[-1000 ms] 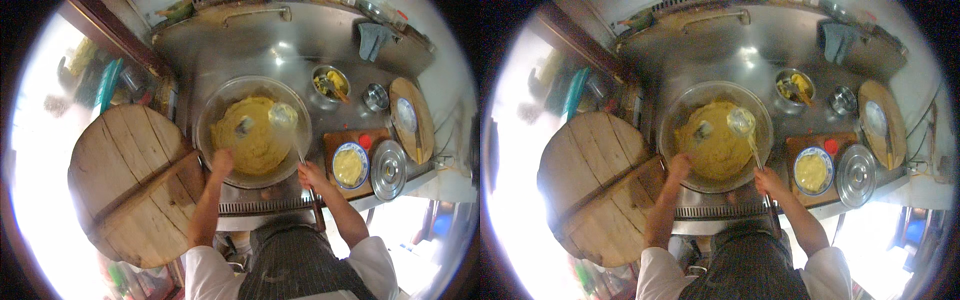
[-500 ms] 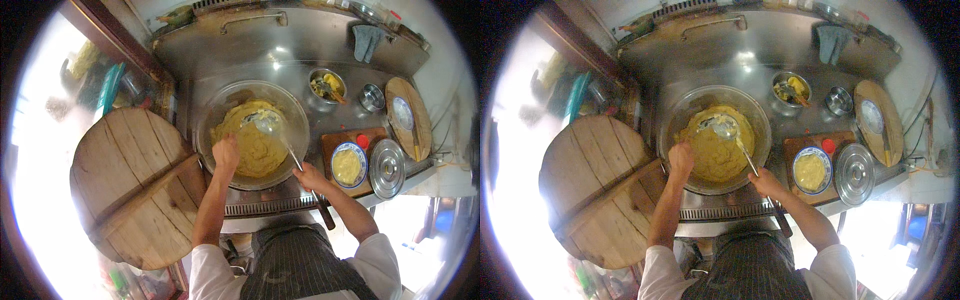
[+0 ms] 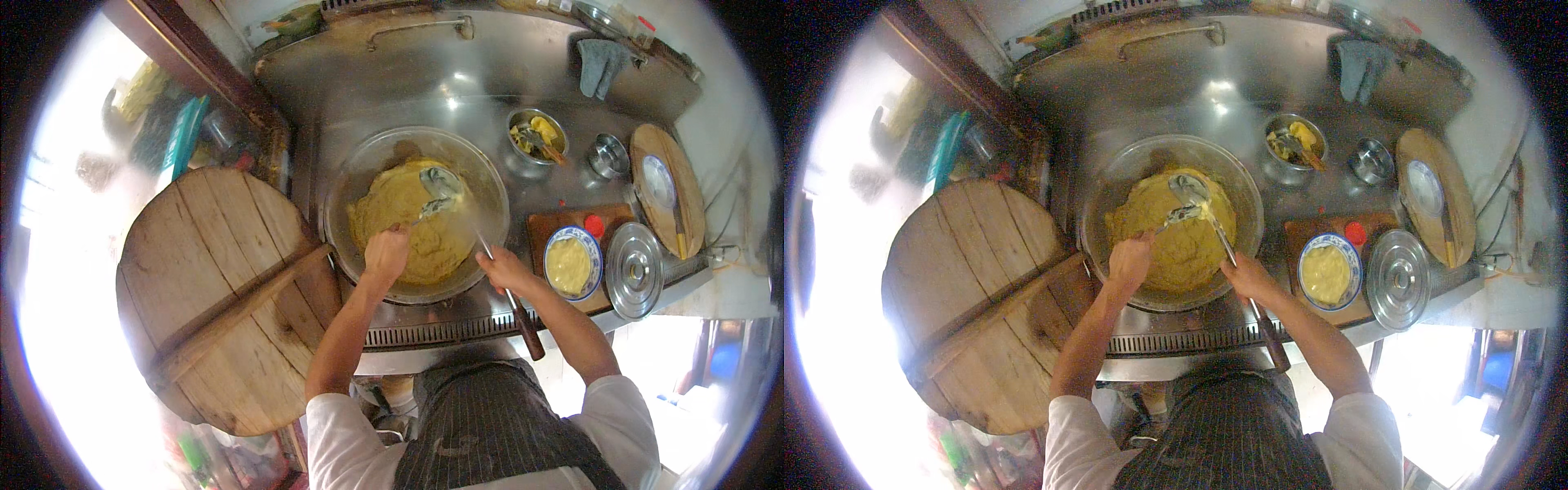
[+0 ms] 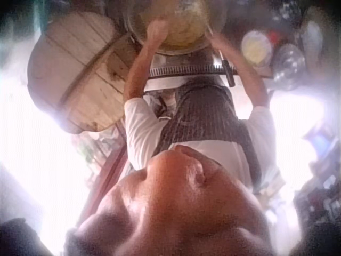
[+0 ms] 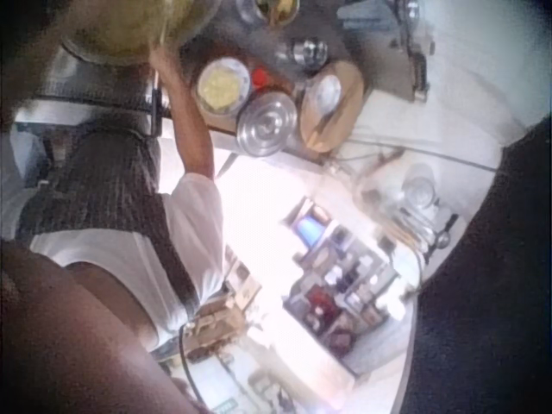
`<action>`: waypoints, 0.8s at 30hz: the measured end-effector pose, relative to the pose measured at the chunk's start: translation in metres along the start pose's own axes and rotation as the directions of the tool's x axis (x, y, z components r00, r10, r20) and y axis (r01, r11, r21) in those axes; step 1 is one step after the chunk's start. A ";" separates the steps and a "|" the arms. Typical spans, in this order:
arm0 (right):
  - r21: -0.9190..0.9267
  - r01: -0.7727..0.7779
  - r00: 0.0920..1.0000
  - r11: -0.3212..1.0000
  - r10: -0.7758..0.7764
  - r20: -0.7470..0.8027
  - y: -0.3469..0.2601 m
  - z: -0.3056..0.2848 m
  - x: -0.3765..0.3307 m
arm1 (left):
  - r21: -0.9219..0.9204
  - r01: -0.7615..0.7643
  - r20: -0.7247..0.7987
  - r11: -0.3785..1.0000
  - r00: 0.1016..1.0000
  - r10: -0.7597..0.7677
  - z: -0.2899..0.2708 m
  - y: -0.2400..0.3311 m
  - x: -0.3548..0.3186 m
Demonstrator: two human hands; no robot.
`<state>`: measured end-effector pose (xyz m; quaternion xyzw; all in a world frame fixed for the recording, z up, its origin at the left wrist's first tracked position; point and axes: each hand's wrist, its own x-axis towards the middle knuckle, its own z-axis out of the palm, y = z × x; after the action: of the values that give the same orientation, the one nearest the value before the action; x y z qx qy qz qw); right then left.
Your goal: The person takes a food package from a container and hands it to another person, then washes a ceramic bowl in a sink. They proceed to use a ladle to scoop cooked food from a large wok into the bowl and use chopsticks to add garnishes from storage bins.
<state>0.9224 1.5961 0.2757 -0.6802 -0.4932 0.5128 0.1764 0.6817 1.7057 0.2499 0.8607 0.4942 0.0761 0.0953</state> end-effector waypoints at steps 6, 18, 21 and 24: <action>-0.343 0.212 0.862 0.915 -0.340 -0.375 0.019 0.022 0.027 | 0.074 0.064 -0.079 0.995 0.995 -0.058 -0.009 -0.017 -0.004; -0.340 0.168 0.862 0.925 -0.305 -0.405 0.007 0.026 0.019 | 0.140 -0.032 -0.072 0.990 0.997 0.042 -0.018 -0.022 -0.003; -0.429 0.364 0.721 0.827 -0.541 -0.432 0.033 0.028 0.037 | 0.106 -0.218 -0.258 0.970 0.936 0.238 0.006 -0.041 0.000; 0.111 0.176 0.965 0.978 -0.150 -0.213 -0.008 0.006 0.015 | 0.104 -0.069 -0.165 0.992 0.983 0.086 -0.004 -0.038 -0.001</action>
<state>0.9124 1.6112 0.2714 -0.6734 -0.4927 0.4549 0.3113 0.6482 1.7237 0.2443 0.8734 0.4699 0.1281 0.0074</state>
